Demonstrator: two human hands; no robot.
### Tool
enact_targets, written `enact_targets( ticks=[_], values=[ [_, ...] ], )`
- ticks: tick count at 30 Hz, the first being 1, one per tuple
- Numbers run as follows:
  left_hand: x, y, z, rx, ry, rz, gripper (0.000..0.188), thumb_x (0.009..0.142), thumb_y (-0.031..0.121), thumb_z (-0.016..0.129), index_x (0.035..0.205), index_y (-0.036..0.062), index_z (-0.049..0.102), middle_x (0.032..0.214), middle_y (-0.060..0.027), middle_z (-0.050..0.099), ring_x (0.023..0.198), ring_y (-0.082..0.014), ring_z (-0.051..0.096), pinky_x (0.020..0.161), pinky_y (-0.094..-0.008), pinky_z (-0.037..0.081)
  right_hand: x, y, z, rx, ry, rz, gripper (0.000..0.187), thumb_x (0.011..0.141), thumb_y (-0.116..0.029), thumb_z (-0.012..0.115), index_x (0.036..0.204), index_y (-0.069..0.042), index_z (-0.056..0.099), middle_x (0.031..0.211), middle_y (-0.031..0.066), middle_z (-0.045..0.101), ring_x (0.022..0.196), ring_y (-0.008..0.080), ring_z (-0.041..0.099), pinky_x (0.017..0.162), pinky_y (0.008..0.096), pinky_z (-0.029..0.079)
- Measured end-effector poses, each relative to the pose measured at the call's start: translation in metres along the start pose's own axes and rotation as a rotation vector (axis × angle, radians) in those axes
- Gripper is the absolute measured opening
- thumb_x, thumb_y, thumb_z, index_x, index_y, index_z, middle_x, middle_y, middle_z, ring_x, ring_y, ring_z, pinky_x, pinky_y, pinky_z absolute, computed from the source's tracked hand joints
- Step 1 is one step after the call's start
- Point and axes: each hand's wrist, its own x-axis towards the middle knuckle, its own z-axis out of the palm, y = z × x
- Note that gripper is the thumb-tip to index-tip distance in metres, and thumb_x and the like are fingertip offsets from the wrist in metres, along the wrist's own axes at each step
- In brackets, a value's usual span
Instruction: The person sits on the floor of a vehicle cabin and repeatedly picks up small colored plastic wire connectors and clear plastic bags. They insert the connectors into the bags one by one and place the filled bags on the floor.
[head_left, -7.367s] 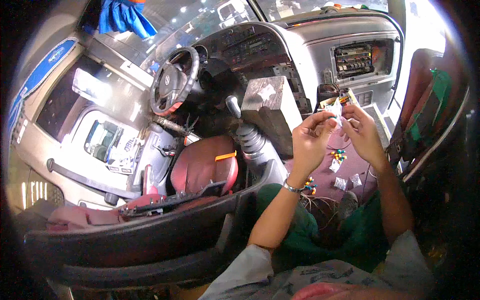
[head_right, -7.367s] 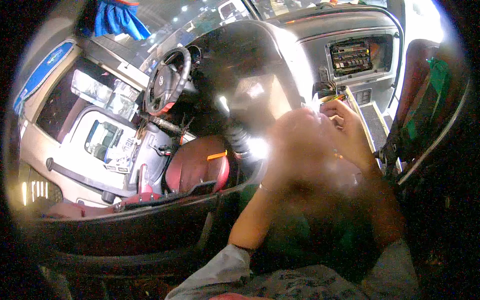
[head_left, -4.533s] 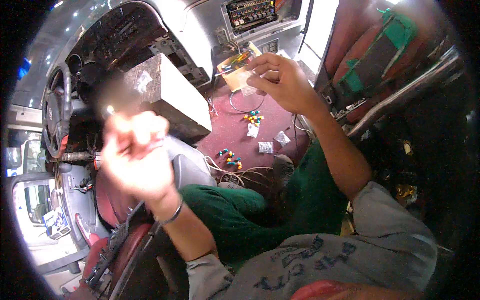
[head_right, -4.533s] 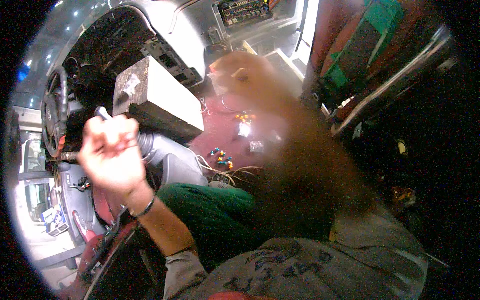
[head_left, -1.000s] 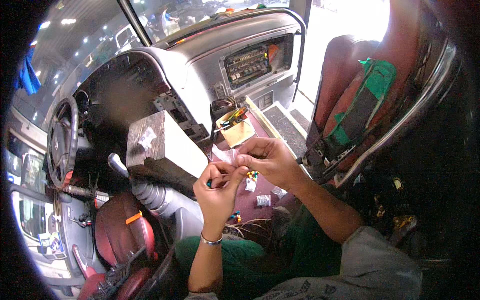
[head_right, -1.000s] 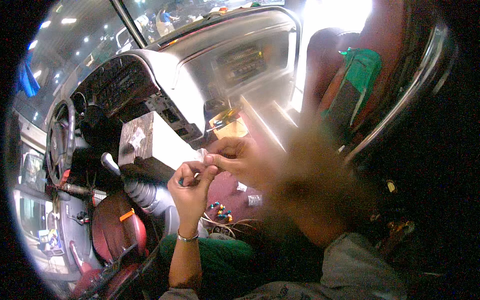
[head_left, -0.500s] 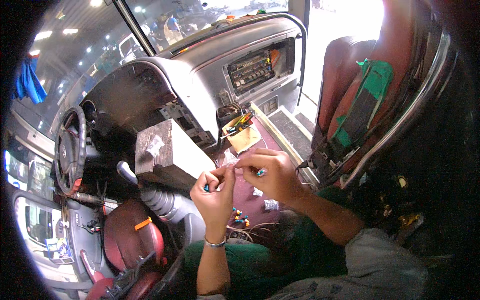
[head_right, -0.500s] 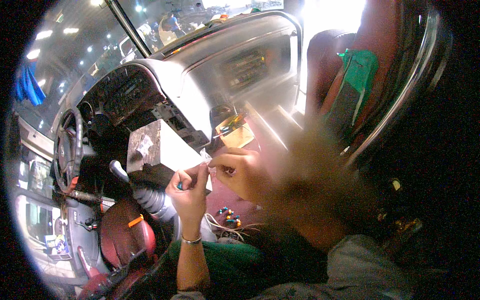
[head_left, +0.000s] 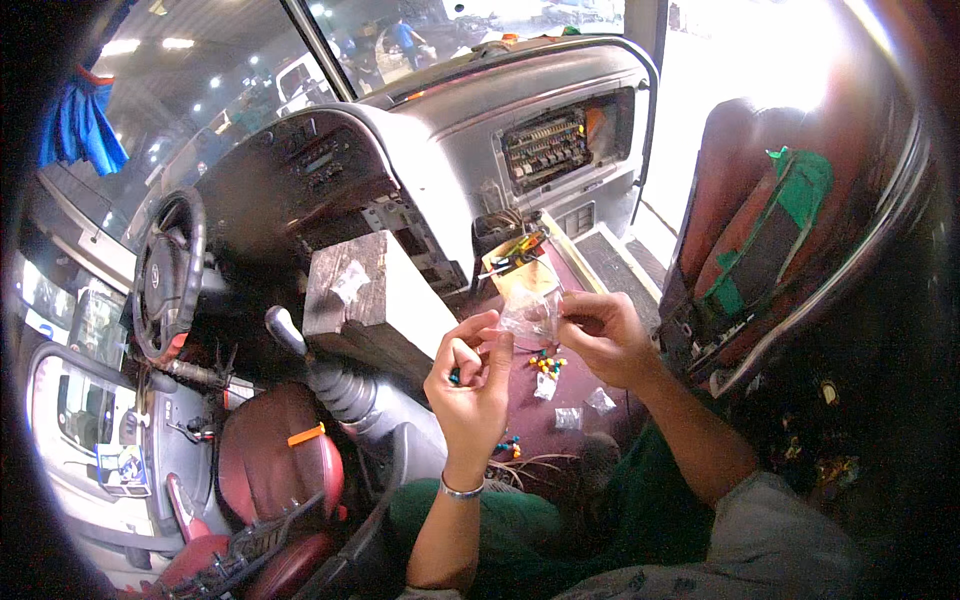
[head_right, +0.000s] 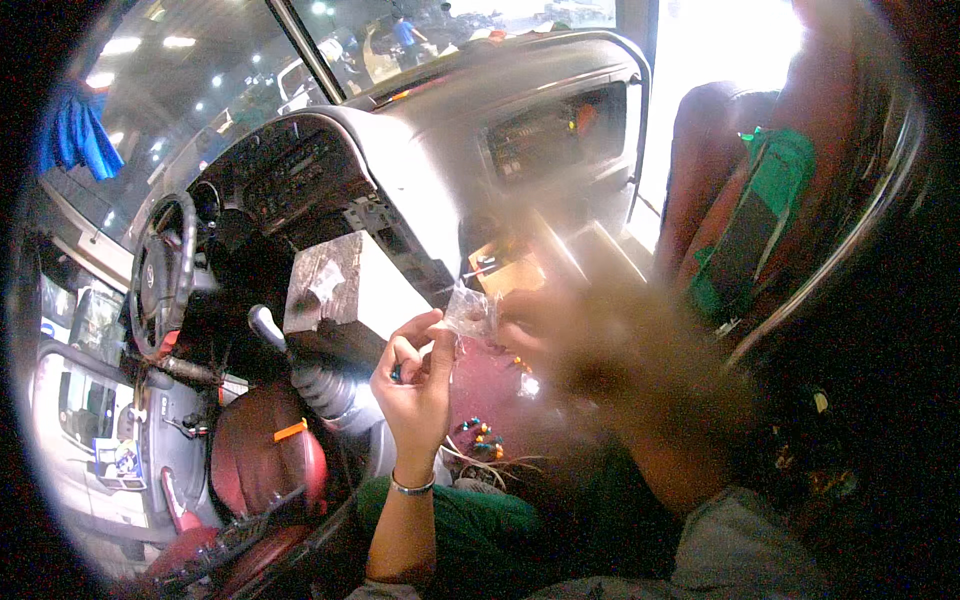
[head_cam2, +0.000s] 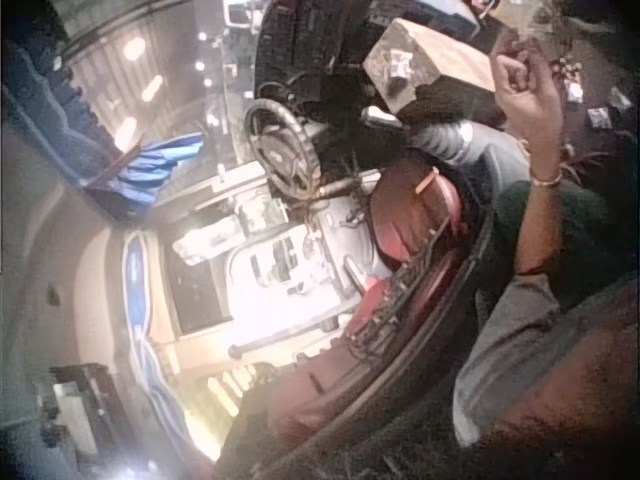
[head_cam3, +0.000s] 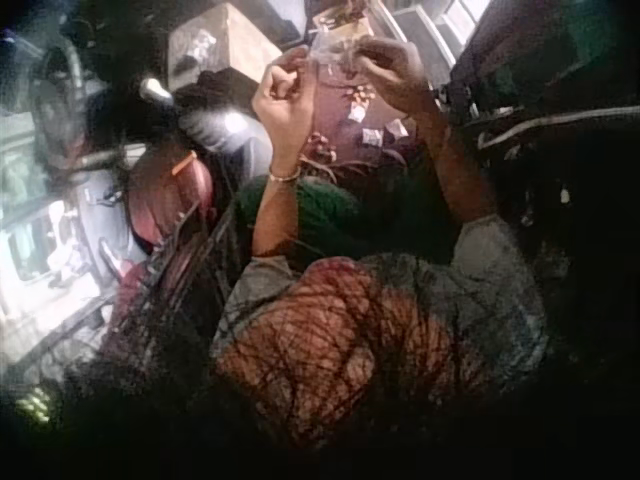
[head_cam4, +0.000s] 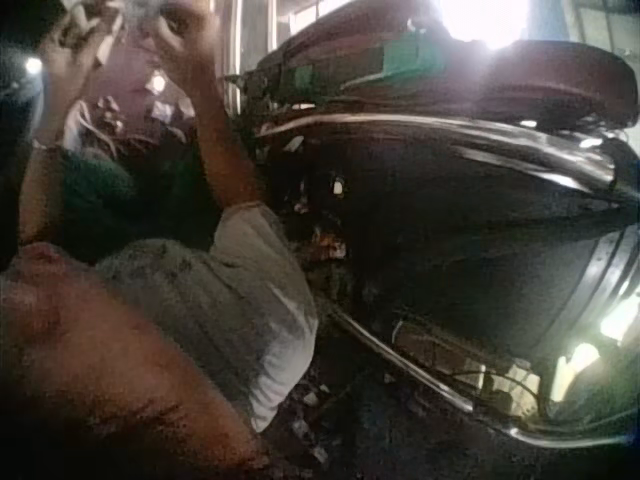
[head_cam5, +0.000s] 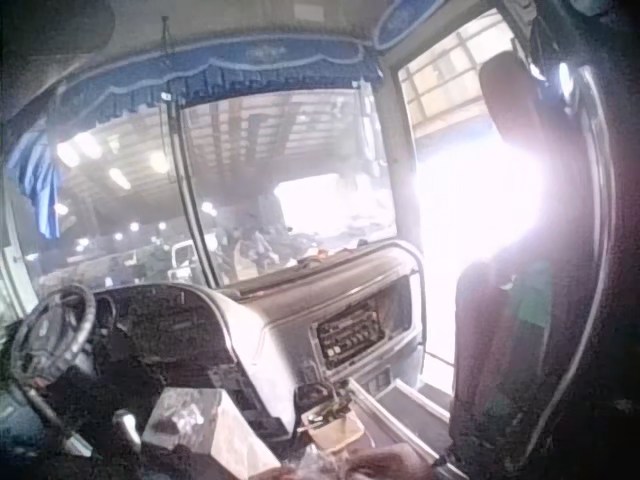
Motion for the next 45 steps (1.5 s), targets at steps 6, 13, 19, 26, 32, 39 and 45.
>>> enact_targets(
  ticks=[6, 13, 19, 26, 32, 39, 45],
  values=[
    [0.003, -0.015, -0.01, -0.087, -0.108, -0.097, 0.047, 0.093, 0.003, 0.077, 0.073, 0.0121, 0.035, 0.12, -0.0218, 0.072, 0.094, -0.0102, 0.066, 0.082, -0.0261, 0.057, 0.002, -0.002, 0.005, -0.088, -0.09, -0.135, 0.012, 0.095, 0.006, 0.055, 0.098, 0.009, 0.066, 0.103, 0.0059, 0.06, 0.093, 0.0078, 0.06, 0.078, 0.0236, 0.049],
    [0.002, -0.009, -0.007, -0.087, -0.031, -0.146, 0.053, 0.089, -0.003, 0.079, 0.07, 0.0124, 0.033, 0.103, -0.0181, 0.076, 0.077, -0.0038, 0.06, 0.062, -0.0185, 0.046, 0.001, -0.004, -0.002, -0.272, -0.102, -0.154, 0.007, 0.09, 0.003, 0.068, 0.097, 0.006, 0.068, 0.096, 0.0065, 0.063, 0.089, 0.0093, 0.062, 0.077, 0.0254, 0.05],
    [0.002, -0.002, -0.004, -0.076, -0.02, -0.142, 0.053, 0.091, -0.002, 0.078, 0.07, 0.0126, 0.032, 0.095, -0.0148, 0.076, 0.07, -0.0011, 0.052, 0.059, -0.0183, 0.041, -0.004, -0.027, 0.003, -0.274, 0.021, -0.288, 0.011, 0.084, -0.003, 0.08, 0.092, 0.002, 0.073, 0.095, 0.0112, 0.071, 0.086, 0.0183, 0.069, 0.076, 0.0308, 0.054],
    [0.003, -0.013, -0.01, -0.16, -0.026, -0.161, 0.049, 0.094, 0.005, 0.077, 0.07, 0.0144, 0.035, 0.101, -0.012, 0.076, 0.077, -0.0079, 0.062, 0.064, -0.0226, 0.048, 0.001, -0.006, -0.013, -0.552, 0.043, -0.555, 0.006, 0.081, 0.003, 0.076, 0.086, 0.002, 0.072, 0.085, 0.0056, 0.064, 0.073, 0.0151, 0.063, 0.066, 0.0297, 0.049],
    [0.001, -0.019, -0.001, -0.161, 0.018, -0.067, 0.051, 0.092, 0.002, 0.078, 0.069, 0.0126, 0.035, 0.103, -0.0152, 0.074, 0.085, -0.0117, 0.065, 0.072, -0.0257, 0.054, 0.001, -0.012, -0.001, -0.419, 0.058, -0.277, 0.004, 0.084, 0.004, 0.07, 0.086, 0.002, 0.069, 0.084, 0.0015, 0.056, 0.066, 0.008, 0.05, 0.06, 0.0256, 0.04],
    [0.0, -0.016, -0.003, -0.112, -0.021, -0.052, 0.054, 0.091, 0.001, 0.079, 0.067, 0.0117, 0.032, 0.103, -0.0175, 0.074, 0.087, -0.0143, 0.067, 0.077, -0.0294, 0.057, -0.001, -0.008, 0.001, -0.38, 0.133, -0.343, 0.003, 0.086, 0.005, 0.068, 0.088, 0.003, 0.068, 0.085, 0.0033, 0.058, 0.07, 0.0077, 0.055, 0.061, 0.0246, 0.043],
    [0.0, -0.012, -0.004, -0.189, -0.045, -0.071, 0.053, 0.091, -0.003, 0.078, 0.066, 0.0099, 0.032, 0.106, -0.017, 0.072, 0.091, -0.0103, 0.063, 0.082, -0.0269, 0.056, -0.002, -0.01, 0.003, -0.4, 0.139, -0.299, 0.007, 0.087, 0.005, 0.069, 0.093, 0.002, 0.071, 0.09, 0.0059, 0.063, 0.074, 0.0102, 0.061, 0.066, 0.0253, 0.049]
  ],
)
